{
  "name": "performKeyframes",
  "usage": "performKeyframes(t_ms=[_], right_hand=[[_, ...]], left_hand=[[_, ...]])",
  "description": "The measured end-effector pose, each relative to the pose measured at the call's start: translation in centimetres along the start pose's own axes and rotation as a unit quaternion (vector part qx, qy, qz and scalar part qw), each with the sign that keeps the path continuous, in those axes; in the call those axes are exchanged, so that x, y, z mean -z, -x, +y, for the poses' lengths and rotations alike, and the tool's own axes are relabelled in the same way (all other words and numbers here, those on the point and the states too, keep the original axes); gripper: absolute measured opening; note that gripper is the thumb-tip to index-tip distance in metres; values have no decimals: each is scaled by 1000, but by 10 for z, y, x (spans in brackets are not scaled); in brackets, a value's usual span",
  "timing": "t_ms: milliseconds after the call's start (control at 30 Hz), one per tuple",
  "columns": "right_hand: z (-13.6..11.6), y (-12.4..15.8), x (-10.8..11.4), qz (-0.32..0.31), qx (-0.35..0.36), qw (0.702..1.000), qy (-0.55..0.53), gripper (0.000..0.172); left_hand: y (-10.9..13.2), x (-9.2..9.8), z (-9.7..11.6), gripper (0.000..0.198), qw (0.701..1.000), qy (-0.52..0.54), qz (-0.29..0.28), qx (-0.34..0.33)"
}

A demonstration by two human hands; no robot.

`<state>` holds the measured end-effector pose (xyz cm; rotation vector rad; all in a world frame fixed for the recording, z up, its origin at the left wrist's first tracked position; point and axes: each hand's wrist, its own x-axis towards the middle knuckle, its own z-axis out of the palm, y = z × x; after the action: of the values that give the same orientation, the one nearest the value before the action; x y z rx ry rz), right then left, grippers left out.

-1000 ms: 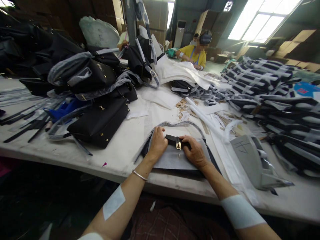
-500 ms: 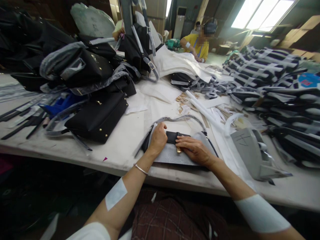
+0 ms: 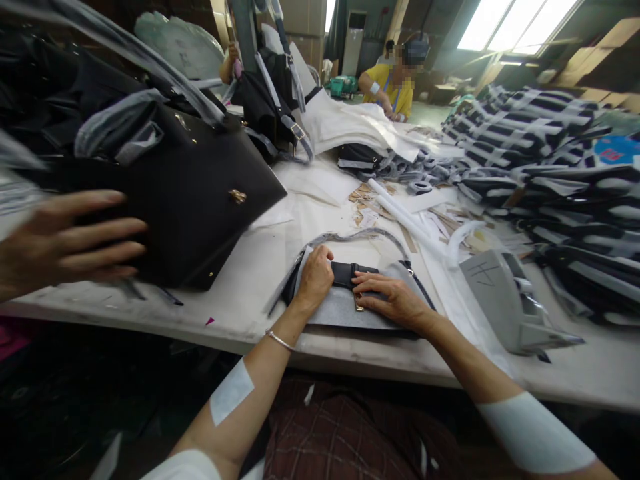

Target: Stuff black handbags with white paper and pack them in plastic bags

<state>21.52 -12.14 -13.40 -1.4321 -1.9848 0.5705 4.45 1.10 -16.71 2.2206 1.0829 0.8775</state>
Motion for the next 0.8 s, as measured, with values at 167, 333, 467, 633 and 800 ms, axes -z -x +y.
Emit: performKeyframes(t_ms=[167, 333, 467, 633, 800], right_hand=[[10, 3, -8, 16, -34, 999, -16, 22], [15, 6, -14, 35, -30, 999, -12, 20], [13, 7, -15, 33, -35, 999, -11, 22], [12, 7, -20, 27, -31, 999, 11, 24], [12, 9, -22, 29, -37, 999, 23, 21]], left_hand=[[8, 16, 15, 32, 994, 35, -42, -92], [48, 38, 35, 26, 951, -18, -222, -214], [74, 39, 29, 31, 940, -50, -210, -263], [81, 25, 15, 26, 941, -76, -172, -283], [80, 21, 16, 23, 941, -79, -166, -284]])
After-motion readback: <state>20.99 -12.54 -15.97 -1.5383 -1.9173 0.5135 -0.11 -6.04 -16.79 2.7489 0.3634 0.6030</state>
